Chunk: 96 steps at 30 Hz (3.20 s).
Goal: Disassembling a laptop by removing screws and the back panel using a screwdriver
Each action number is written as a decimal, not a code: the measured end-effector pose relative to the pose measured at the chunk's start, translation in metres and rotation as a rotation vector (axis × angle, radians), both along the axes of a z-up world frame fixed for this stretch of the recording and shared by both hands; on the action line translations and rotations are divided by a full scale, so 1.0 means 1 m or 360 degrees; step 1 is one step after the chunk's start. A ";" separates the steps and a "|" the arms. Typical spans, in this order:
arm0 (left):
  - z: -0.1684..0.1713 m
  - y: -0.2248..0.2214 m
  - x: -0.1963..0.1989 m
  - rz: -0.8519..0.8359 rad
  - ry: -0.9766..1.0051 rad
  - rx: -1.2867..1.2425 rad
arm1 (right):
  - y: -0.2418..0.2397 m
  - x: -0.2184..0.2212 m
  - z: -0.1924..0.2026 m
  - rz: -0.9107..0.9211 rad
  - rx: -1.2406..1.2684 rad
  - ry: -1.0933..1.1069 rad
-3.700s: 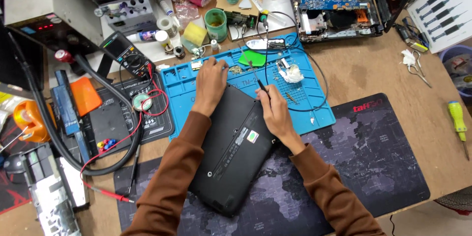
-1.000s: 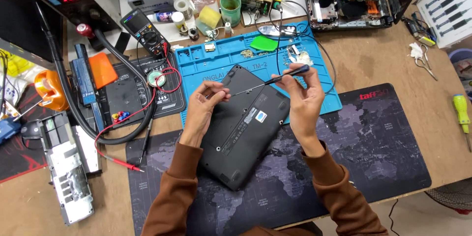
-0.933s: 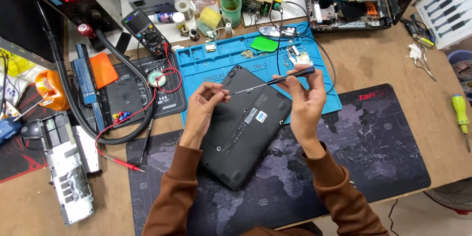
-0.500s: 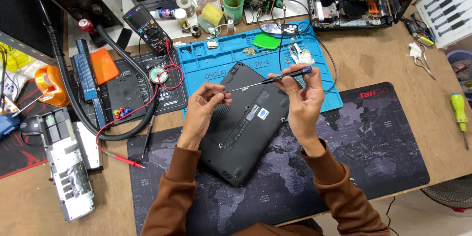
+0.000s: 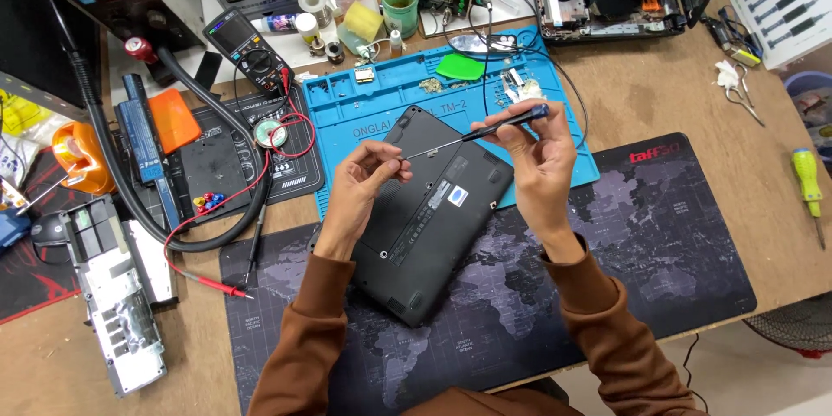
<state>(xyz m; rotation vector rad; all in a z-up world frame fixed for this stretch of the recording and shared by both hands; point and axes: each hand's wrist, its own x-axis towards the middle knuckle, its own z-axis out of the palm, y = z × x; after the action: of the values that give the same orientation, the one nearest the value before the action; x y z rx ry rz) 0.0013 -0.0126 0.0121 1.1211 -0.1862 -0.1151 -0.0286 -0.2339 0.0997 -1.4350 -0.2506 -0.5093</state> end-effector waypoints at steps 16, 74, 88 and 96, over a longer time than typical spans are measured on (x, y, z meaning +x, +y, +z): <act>0.002 -0.030 0.003 -0.0101 0.0001 0.0036 | -0.034 -0.003 -0.012 -0.0164 0.0005 0.0084; -0.041 -0.017 -0.012 0.0198 -0.1268 0.2250 | 0.018 0.008 -0.043 0.0066 -0.0705 -0.0347; -0.049 -0.020 -0.011 0.0220 -0.1274 0.2329 | 0.031 0.004 -0.026 0.0181 -0.0666 -0.0366; -0.041 -0.023 -0.013 0.0091 -0.1235 0.2442 | 0.033 0.004 -0.021 0.0134 -0.0624 -0.0351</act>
<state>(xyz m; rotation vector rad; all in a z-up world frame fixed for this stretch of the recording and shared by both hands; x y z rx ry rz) -0.0112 -0.0353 -0.0285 2.6712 -0.8421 0.3067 -0.0241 -0.2012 0.0789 -1.7395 -0.6110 -0.5708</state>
